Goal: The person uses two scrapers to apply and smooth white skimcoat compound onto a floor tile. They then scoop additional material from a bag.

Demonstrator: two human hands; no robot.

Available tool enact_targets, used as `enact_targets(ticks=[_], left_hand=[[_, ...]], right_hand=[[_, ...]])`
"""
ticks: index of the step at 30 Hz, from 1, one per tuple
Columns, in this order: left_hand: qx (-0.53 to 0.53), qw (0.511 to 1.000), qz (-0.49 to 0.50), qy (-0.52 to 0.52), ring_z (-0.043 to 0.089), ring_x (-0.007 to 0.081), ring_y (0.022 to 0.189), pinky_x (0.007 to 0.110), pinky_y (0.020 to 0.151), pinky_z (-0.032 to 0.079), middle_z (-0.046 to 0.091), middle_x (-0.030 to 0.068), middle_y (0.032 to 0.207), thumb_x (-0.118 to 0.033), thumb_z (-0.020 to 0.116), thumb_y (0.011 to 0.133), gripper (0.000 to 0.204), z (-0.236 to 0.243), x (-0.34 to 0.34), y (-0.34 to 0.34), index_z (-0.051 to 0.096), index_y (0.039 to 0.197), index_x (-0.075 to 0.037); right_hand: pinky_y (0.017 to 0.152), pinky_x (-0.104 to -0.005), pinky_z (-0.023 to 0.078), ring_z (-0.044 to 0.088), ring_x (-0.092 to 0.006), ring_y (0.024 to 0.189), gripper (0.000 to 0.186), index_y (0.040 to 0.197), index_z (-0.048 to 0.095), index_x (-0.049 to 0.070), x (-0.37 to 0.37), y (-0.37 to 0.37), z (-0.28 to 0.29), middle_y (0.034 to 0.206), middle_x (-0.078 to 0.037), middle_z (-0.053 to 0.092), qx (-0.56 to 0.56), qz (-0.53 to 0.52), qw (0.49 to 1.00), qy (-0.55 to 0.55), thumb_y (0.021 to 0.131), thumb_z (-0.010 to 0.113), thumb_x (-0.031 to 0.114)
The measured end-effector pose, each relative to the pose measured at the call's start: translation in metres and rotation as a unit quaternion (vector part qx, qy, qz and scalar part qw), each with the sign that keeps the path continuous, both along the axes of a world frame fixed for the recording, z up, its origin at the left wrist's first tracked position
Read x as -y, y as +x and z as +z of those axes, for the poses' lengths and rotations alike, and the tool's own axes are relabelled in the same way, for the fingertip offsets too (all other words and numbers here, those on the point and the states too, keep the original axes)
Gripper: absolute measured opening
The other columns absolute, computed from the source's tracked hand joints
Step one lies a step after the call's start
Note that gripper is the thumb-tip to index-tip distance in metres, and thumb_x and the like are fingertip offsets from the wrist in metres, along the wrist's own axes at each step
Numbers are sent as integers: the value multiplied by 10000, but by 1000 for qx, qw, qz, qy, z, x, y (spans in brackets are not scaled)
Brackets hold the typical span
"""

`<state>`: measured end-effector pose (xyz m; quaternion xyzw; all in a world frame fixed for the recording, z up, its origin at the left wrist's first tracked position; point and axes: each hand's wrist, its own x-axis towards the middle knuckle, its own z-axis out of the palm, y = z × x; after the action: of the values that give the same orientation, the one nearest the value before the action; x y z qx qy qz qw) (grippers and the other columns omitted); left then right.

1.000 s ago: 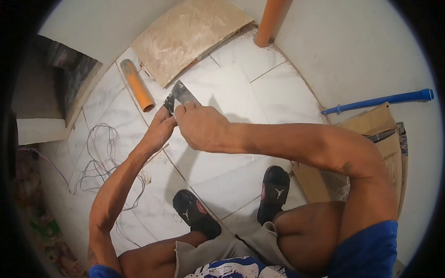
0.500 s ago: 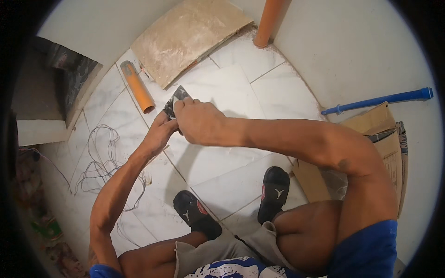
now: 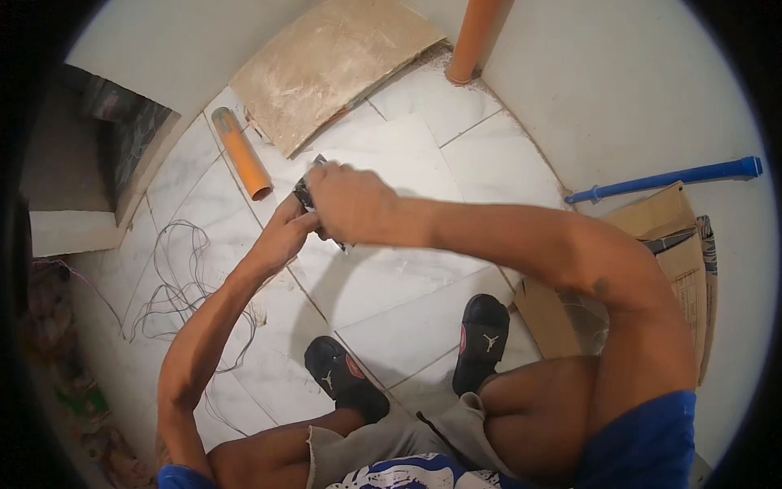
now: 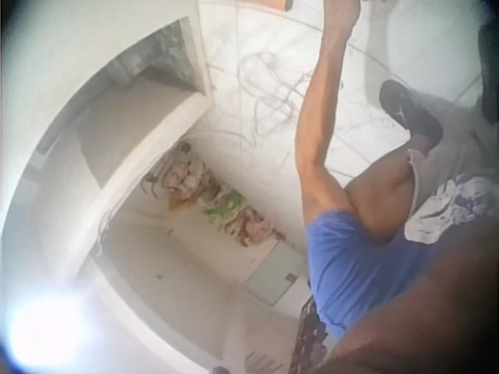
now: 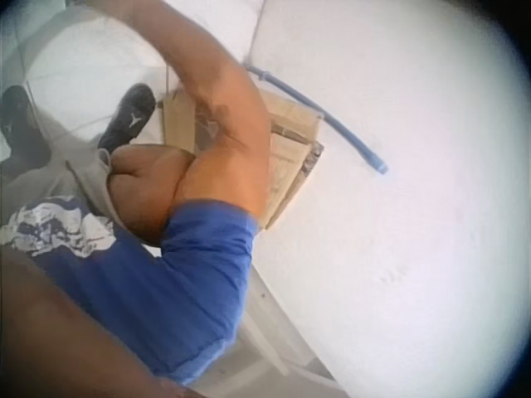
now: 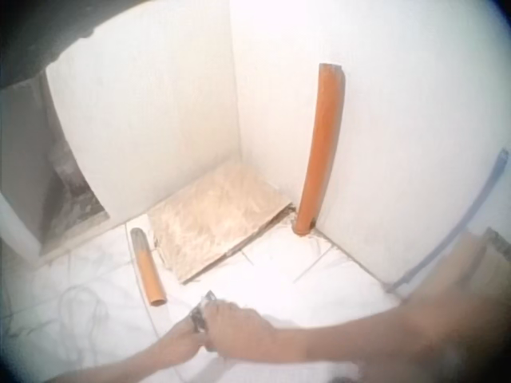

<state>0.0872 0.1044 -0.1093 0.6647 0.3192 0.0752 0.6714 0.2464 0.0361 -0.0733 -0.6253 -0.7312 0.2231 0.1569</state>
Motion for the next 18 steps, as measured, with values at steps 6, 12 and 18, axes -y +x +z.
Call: enact_targets(ticks=[6,12,18], left_hand=[[57,992,92,-58,548,135,749,289,673,467,580,54,841,14,472,842,223,8,0,-2,521,1059,18],[40,987,125,-89,549,138,724,287,666,470,587,63,858,-4,480,833,220,1,-4,-2,524,1047,16],[45,980,188,-54,579,128,797,277,702,482,615,51,918,-51,512,873,234,0,0,6,553,1092,20]], right_hand=[[745,-459,537,625,-404,897,356,1023,484,-76,10,-6,2,967,-257,584,4,6,1000,19,820,645,169],[696,-451,555,631,-380,905,293,1013,480,-72,10,-2,-9,959,-246,581,32,17,998,52,818,599,112],[669,-417,563,634,-351,849,275,997,485,-64,5,8,-17,921,-214,577,84,3,994,67,792,596,81]])
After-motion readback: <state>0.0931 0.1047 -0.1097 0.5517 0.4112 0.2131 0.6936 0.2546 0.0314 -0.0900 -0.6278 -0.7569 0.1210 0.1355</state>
